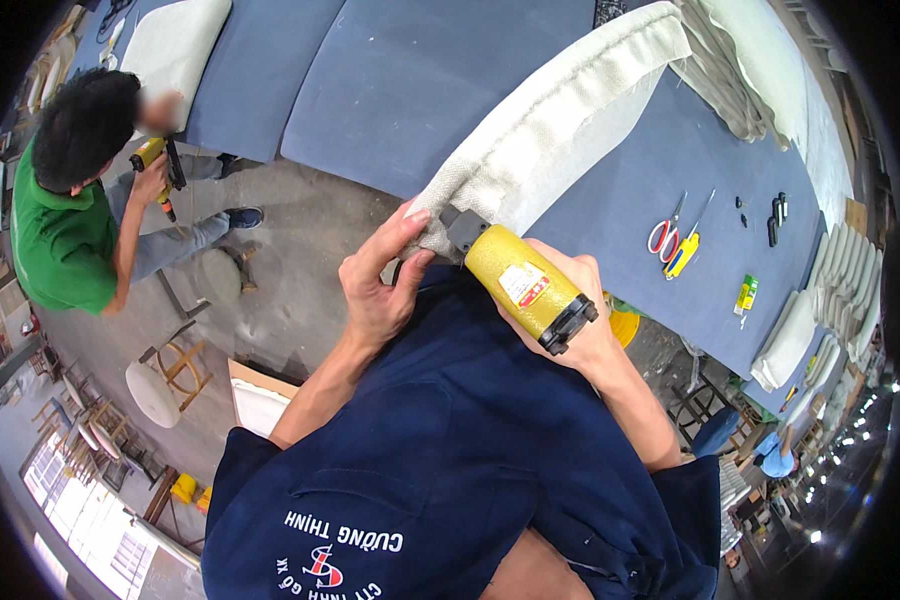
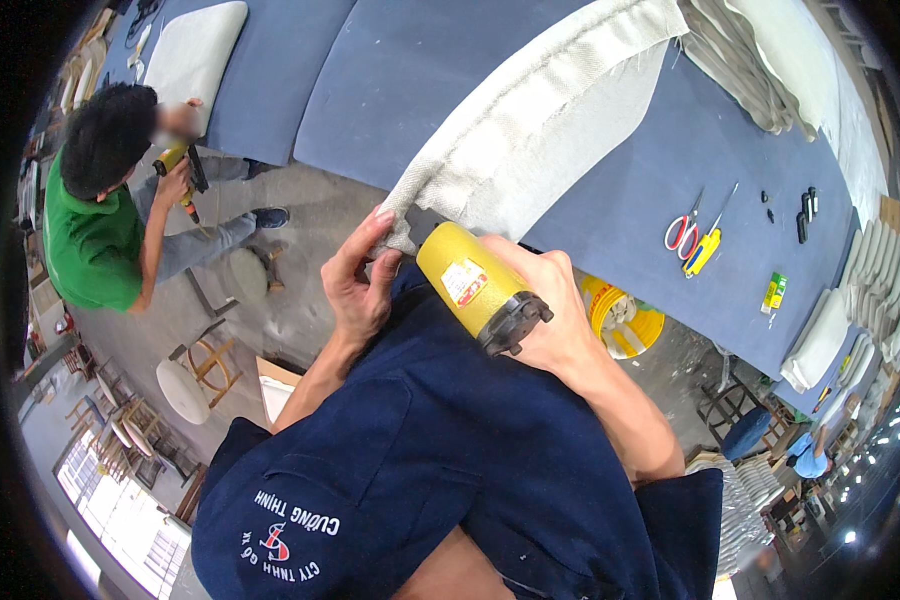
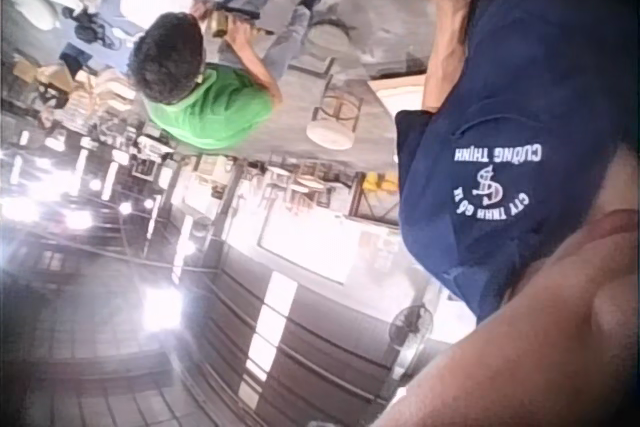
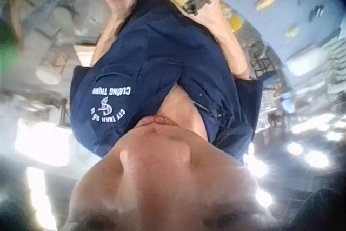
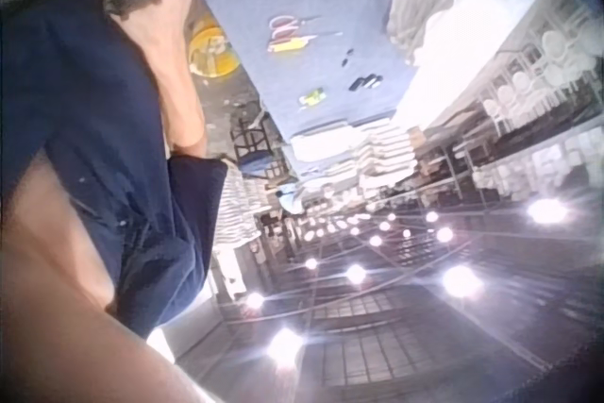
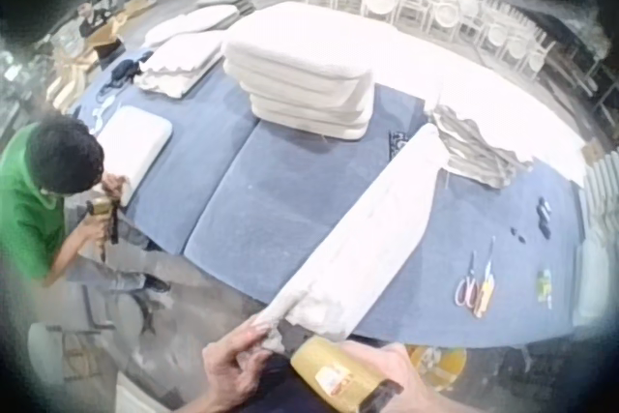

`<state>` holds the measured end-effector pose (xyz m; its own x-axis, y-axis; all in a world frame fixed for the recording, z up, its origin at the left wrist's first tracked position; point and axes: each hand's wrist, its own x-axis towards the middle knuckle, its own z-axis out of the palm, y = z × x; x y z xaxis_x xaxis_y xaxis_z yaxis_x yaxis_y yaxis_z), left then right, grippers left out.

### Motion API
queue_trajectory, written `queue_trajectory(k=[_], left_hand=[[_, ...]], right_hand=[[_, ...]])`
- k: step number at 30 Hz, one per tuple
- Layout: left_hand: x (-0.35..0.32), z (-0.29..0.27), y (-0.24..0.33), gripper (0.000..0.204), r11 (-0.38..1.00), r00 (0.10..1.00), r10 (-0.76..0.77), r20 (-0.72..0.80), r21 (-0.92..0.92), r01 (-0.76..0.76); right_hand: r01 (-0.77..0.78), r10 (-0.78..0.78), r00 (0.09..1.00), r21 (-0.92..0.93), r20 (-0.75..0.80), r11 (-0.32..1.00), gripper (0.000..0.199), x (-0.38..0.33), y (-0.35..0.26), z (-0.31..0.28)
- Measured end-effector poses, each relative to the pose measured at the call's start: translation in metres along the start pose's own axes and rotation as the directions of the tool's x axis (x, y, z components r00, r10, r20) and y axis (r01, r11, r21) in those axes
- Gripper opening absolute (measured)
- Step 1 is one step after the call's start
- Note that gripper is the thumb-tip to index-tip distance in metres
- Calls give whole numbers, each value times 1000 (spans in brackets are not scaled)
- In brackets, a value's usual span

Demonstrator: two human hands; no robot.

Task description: The person covers a chair cushion with white fabric. They place the cushion on a table, trim excess fabric with scissors, and secure the fabric using a staple gun. The person works on one cushion at a time, folding and stapling the fabric edges.

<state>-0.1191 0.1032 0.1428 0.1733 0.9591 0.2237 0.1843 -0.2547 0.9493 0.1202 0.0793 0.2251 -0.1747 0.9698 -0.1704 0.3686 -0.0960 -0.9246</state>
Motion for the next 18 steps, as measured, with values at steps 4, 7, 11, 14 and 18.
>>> queue_trajectory(k=[4,7,11,14,18], left_hand=[[-1,2,-3,40,1000,1000,16,-20,-26,-17],[-3,2,-1,38,997,1000,-10,-18,-72,9],[-7,1,1,34,984,998,-65,0,-164,64],[-8,-1,3,32,978,997,-61,39,-195,67],[-7,-8,0,35,977,992,-107,72,-175,118]], right_hand=[[14,-14,1000,24,15,1000,42,0,4,0],[-11,10,999,47,37,999,41,-2,4,-2],[-2,2,999,15,32,1000,29,-3,3,-1],[19,-15,998,-63,64,998,30,-4,8,-1],[9,-3,999,-116,52,993,31,-2,21,8]])
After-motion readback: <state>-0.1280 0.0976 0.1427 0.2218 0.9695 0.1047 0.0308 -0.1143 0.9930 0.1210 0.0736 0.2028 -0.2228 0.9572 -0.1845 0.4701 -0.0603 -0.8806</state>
